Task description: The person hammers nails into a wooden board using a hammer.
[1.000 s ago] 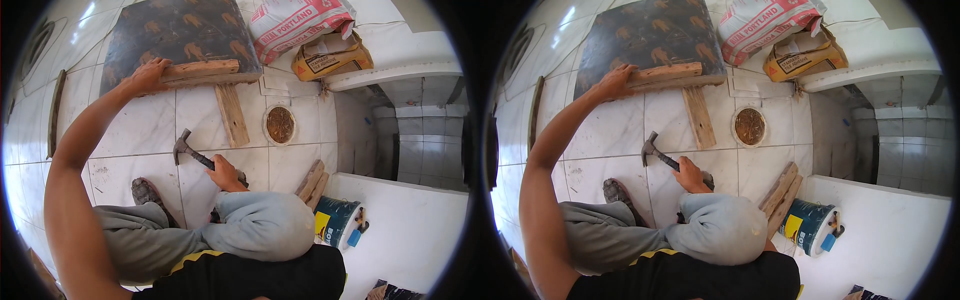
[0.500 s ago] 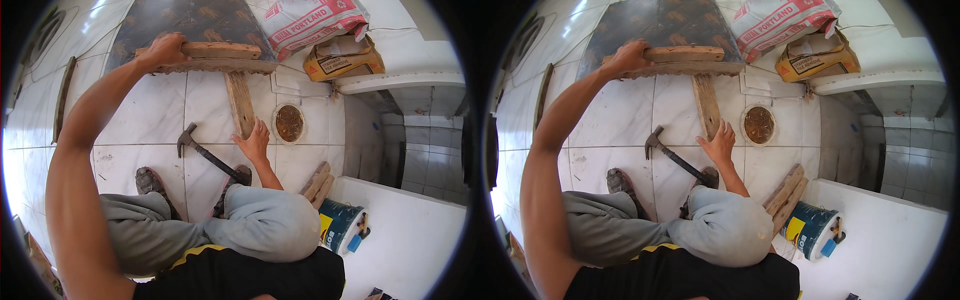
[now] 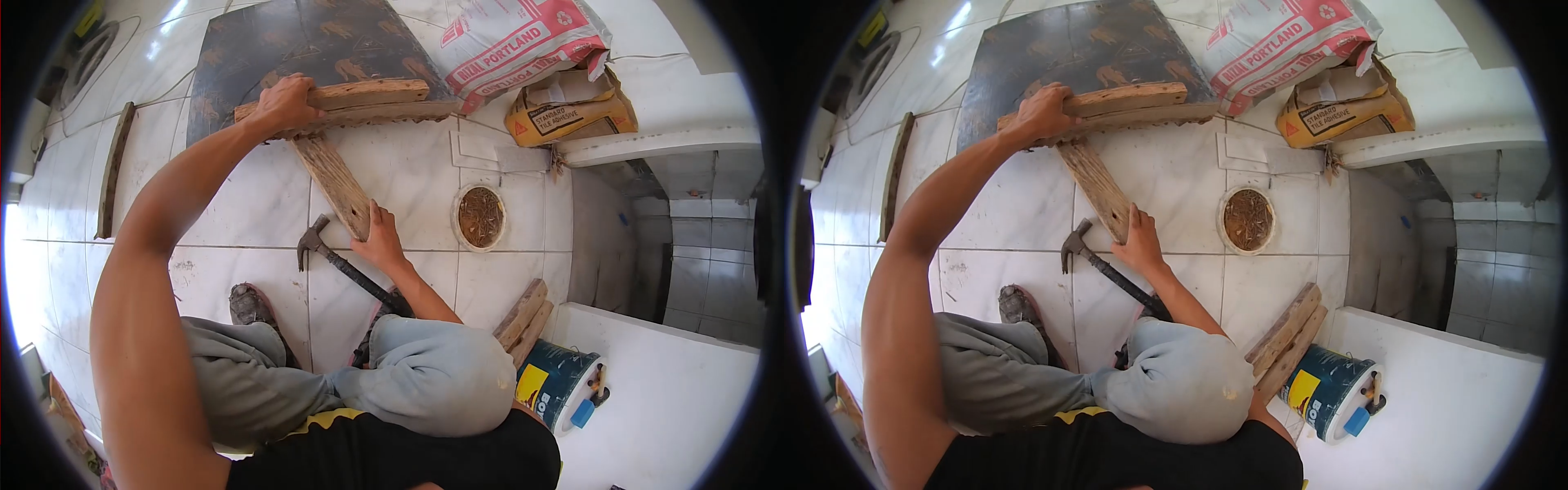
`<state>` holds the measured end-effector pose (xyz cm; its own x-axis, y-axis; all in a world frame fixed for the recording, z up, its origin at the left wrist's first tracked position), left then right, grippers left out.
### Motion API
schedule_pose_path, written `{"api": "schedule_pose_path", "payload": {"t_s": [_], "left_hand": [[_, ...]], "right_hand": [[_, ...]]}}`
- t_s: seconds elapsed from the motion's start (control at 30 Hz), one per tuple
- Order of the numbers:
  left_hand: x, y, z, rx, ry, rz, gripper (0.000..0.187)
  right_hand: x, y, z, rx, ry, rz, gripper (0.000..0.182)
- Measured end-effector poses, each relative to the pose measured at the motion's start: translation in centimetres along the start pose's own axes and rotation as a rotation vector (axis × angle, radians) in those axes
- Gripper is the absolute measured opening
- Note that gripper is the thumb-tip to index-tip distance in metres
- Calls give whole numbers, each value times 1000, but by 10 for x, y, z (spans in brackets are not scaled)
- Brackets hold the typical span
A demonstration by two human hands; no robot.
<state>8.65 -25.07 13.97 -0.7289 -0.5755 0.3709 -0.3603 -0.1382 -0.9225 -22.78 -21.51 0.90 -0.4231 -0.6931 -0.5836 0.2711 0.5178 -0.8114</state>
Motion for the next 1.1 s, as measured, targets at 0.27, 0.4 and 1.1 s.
{"api": "schedule_pose_path", "payload": {"t_s": [0.27, 0.4, 1.1], "left_hand": [[-23, -3, 31, 70, -139, -33, 55], [-11, 3, 57, -4, -128, -57, 60], [-101, -12, -45, 155, -109, -311, 75]], "right_hand": [[-5, -1, 20, -16, -53, 43, 101], [-1, -5, 20, -34, -12, 34, 102], [0, -1, 18, -31, 43, 23, 103]]}}
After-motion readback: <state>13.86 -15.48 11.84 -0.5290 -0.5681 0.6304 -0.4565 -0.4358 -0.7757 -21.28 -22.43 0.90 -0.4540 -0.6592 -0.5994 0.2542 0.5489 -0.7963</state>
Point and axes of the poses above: each hand's wrist, its own z-axis towards the middle knuckle, its own y-axis out of the palm, x = y × z, the point moved 8 cm from there along z, towards the middle knuckle, and after that the axes turned 11 degrees about -y, right-handed, at the moved point
